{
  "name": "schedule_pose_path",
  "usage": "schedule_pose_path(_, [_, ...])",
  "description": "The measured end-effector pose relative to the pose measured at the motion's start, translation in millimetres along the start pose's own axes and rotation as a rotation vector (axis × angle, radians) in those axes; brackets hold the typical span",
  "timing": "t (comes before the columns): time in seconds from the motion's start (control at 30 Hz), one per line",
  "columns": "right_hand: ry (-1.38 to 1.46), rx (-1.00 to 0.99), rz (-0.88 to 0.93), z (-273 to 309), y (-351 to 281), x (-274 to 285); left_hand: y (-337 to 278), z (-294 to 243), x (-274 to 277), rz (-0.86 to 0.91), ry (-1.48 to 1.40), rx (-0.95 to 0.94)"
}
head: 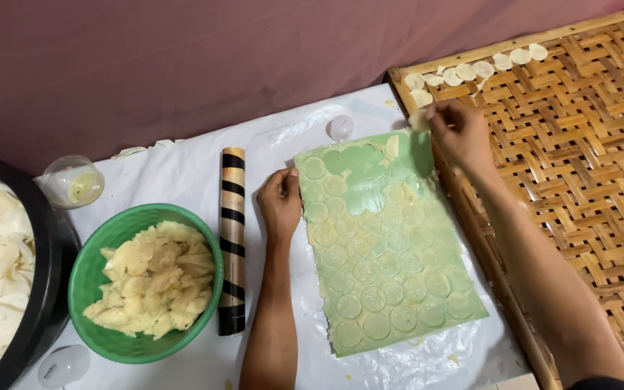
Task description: Peeling small circular dough cutouts from a mat and arranging them on a woven tray
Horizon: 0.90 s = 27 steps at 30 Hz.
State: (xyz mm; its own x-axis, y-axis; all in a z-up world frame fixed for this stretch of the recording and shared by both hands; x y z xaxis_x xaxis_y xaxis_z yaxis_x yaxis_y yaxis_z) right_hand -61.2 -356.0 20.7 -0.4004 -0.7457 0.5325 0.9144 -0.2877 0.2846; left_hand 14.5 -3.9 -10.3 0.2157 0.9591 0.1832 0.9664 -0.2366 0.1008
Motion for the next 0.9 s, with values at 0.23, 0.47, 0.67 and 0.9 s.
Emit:
schedule_pose_path(0.23, [-0.317, -0.080, -0.118, -100.9, 47.6, 17.7, -0.9, -4.5, 1.5, 0.004, 0.021, 0.009])
schedule_pose_path(0.47, [-0.518, -0.052, -0.218, -86.5, 53.9, 13.2, 0.6, -3.6, 0.4, 0.003, 0.003, 0.011])
schedule_pose_path(0.67, [-0.581, -0.039, -0.237, -57.2, 49.7, 10.1, 0.7, -3.5, 0.4, -0.002, -0.001, 0.010])
schedule_pose_path(0.9, [-0.611, 0.016, -0.225, -26.8, 41.1, 3.7, -1.9, -9.2, 1.7, -0.007, 0.016, 0.008])
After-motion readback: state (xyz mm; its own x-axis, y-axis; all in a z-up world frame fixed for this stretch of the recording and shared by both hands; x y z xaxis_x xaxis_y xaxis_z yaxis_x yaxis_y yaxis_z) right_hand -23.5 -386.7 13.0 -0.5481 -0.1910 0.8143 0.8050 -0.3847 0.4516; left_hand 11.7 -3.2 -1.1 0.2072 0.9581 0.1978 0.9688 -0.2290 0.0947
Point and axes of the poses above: each hand's wrist, its own y-axis towards the middle knuckle, its own x-axis out of the back of the hand, z = x × y, the point moved 1 cm from there along y, towards the middle knuckle, and after that the axes turned 10 degrees about z, right-handed, at the moved point
